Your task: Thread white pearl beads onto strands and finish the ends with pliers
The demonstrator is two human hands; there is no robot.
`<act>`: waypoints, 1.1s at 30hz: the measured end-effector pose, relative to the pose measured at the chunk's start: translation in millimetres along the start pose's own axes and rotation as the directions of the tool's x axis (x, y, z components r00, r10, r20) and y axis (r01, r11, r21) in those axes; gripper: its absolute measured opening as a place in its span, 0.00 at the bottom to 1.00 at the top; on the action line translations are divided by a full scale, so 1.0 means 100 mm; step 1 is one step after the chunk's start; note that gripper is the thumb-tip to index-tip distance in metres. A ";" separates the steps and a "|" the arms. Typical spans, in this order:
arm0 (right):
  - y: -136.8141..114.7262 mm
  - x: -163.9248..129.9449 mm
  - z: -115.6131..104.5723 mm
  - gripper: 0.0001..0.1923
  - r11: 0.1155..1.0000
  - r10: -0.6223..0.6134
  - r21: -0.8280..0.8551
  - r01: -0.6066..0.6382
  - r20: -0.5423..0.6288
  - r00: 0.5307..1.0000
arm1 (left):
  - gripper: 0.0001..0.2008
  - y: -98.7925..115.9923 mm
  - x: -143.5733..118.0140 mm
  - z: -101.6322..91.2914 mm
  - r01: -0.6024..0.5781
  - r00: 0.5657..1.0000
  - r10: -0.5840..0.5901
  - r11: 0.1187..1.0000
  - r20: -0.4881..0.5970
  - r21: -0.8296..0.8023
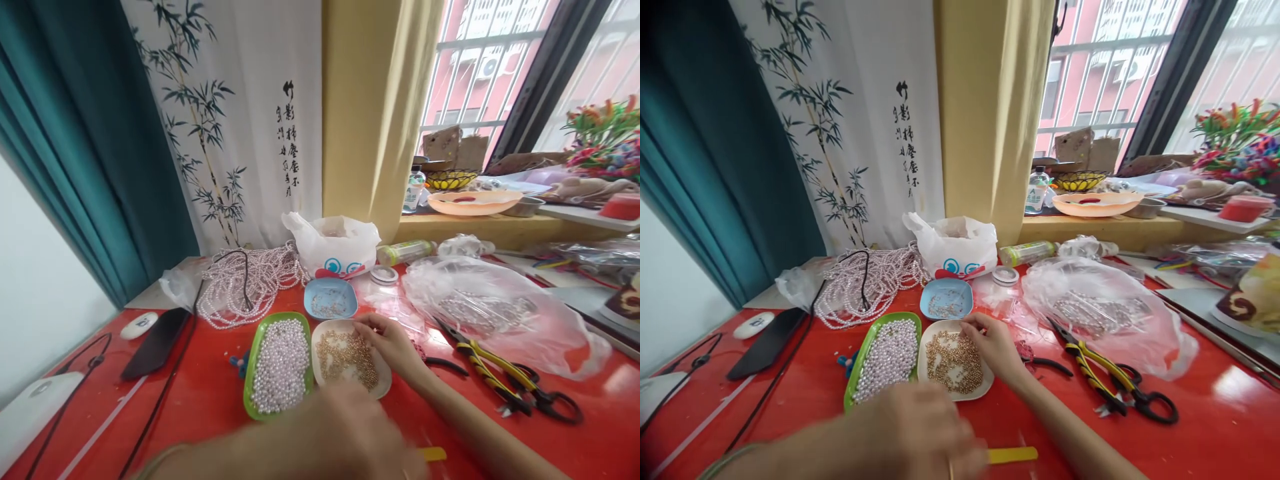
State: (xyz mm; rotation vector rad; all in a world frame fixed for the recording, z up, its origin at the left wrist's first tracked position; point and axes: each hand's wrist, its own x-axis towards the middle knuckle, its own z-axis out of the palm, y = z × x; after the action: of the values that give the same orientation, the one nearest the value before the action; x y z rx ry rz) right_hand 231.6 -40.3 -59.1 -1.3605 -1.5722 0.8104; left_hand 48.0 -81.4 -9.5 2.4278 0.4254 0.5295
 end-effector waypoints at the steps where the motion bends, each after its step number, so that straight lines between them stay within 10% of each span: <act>1: 0.02 0.01 -0.01 0.11 1.000 0.000 0.008 0.000 -0.006 1.000 | 0.13 -0.06 0.07 -0.12 0.005 1.000 -0.005 0.999 0.012 0.048; 6: 0.09 0.05 -0.03 0.12 0.998 0.015 0.066 -0.014 -0.013 1.000 | 0.11 -0.59 0.34 -0.47 0.169 0.980 -0.200 0.828 0.000 0.535; 15: 0.11 0.06 -0.12 0.12 0.994 0.050 0.102 -0.044 -0.058 0.997 | 0.10 -0.88 0.50 -0.25 0.232 0.973 -0.216 0.874 -0.085 0.427; 24: 0.05 -0.05 -0.07 0.13 0.768 -0.322 -0.558 0.313 0.086 0.943 | 0.13 -0.81 0.52 -0.15 0.128 0.984 -0.052 0.874 -0.172 0.468; 33: 0.04 -0.05 -0.06 0.13 0.709 -0.406 -0.591 0.384 0.104 0.908 | 0.06 -0.80 0.49 -0.22 0.204 0.946 -0.120 0.942 -0.300 0.267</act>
State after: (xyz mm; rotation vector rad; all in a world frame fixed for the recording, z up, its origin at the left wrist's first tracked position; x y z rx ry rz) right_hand 238.5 -44.6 -61.1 -1.3583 -2.1026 -0.0036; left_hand 66.8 11.3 -30.0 2.5725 0.8765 0.7884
